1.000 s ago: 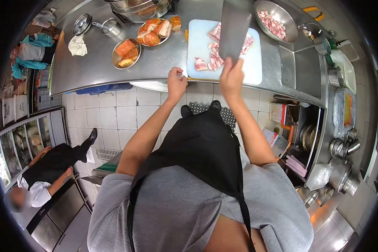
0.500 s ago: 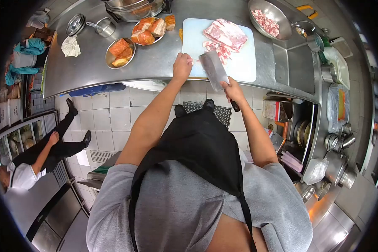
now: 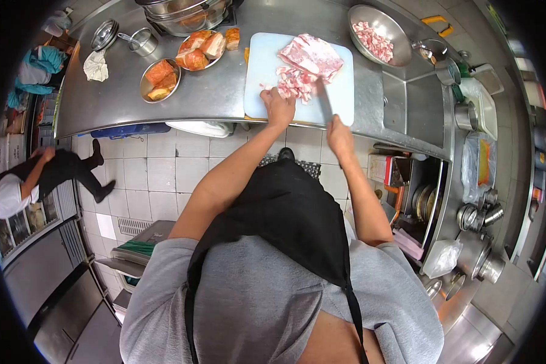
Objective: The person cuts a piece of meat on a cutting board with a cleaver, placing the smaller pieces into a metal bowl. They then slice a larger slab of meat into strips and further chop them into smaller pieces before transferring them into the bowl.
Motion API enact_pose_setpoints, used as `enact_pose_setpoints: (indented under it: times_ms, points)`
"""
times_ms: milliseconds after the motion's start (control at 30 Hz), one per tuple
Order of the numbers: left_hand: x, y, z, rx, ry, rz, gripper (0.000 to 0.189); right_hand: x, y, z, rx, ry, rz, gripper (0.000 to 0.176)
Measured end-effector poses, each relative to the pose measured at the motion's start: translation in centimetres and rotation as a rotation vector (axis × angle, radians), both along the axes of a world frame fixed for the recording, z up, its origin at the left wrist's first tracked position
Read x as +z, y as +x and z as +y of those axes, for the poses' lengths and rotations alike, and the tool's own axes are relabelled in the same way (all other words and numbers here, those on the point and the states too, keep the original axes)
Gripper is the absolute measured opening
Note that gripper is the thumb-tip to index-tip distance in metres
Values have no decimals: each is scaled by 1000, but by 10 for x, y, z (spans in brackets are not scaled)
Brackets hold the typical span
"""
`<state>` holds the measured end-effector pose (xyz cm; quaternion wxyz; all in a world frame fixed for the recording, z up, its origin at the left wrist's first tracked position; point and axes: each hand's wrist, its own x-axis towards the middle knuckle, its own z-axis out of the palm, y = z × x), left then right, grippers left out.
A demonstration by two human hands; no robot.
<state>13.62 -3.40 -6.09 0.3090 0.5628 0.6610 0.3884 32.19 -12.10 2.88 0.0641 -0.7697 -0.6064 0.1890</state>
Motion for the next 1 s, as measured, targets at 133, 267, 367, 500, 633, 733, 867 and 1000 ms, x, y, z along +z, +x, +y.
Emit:
enact_pose_setpoints:
  times_ms: [133,267,367,500,633,733,867,1000]
  points:
    - [6,35,15,249,-35,141,77,0,4,-29,154,10,232,33]
    - [48,49,18,248,-103,300,86,6,39,-43,27,15,527,34]
    - [37,39,27,96,-157,505,84,23,65,-30,6,-40,454,34]
    - [35,4,14,-74,-78,528,86,42,72,10,189,58,378,31]
    - [48,-20,-18,64,-151,358,100,68,38,60,422,281,307,25]
    - [44,-32,-36,225,-162,179,85,121,-4,79,374,490,583,26]
    - [43,-24,-44,214,-177,-19,70,78,-29,84,342,473,545,28]
    - [59,2,-18,80,-45,77,67,-22,-34,107,568,-1,122,33]
